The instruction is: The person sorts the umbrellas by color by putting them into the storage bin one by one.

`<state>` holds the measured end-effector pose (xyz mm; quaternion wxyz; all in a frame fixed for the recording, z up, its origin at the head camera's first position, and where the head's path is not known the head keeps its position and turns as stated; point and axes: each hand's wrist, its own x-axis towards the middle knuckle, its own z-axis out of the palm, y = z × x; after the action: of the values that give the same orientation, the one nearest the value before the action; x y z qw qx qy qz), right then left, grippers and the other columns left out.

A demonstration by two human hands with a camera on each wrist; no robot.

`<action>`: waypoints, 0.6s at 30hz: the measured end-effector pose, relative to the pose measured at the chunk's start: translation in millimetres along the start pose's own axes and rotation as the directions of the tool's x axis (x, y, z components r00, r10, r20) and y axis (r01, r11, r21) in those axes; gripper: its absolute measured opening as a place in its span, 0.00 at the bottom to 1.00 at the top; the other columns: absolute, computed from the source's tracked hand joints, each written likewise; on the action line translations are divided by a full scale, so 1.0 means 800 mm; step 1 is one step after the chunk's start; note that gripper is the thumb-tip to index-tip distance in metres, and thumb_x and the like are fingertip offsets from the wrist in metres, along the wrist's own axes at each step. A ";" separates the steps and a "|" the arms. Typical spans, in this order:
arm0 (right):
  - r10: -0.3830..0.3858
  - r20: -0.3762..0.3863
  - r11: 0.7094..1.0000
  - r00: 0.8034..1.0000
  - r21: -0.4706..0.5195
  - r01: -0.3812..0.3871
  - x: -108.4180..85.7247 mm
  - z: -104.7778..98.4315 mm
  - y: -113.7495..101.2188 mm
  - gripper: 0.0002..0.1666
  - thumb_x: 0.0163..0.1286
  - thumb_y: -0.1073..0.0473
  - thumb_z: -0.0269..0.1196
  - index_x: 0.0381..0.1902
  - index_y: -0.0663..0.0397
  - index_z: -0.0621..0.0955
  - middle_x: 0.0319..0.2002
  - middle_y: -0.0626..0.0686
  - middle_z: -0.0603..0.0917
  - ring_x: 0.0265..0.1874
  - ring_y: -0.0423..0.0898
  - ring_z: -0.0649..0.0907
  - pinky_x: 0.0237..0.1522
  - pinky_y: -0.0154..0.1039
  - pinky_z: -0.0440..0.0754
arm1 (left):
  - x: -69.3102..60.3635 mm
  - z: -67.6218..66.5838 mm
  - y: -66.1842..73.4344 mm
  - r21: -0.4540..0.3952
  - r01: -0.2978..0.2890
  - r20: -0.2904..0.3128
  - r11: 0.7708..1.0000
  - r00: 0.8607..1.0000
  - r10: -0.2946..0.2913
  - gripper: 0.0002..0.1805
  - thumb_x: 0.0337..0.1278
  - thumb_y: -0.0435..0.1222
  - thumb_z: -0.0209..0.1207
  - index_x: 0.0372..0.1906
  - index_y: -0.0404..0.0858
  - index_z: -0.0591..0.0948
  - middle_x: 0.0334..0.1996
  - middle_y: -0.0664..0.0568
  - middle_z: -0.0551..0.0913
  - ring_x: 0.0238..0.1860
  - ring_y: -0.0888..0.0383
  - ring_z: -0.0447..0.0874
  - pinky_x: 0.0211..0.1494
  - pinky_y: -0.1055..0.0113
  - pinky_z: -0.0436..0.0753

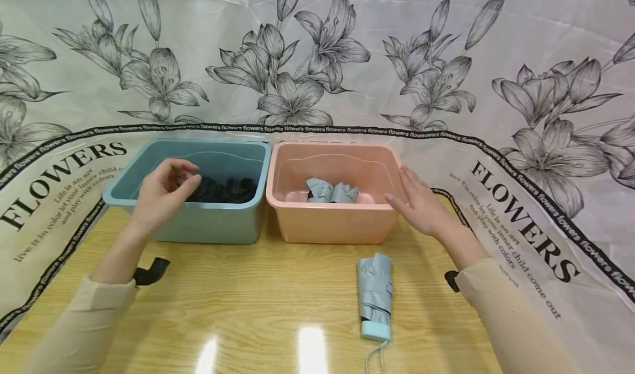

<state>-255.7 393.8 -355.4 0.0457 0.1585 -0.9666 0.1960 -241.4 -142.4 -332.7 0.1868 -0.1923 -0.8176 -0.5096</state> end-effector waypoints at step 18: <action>0.008 0.008 1.000 1.000 -0.015 -0.008 0.000 -0.002 -0.003 0.49 0.84 0.39 0.47 0.84 0.63 0.43 0.83 0.64 0.39 0.81 0.69 0.44 0.76 0.71 0.45 | -0.086 0.253 0.045 -0.388 0.103 0.266 0.916 0.964 0.005 0.24 0.70 0.34 0.64 0.67 0.39 0.75 0.58 0.48 0.81 0.53 0.51 0.81 0.49 0.65 0.80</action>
<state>-255.1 392.3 -353.2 0.0423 0.1550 -0.9689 0.1882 -186.5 47.0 -422.9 0.0213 -0.2710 -0.7187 -0.6400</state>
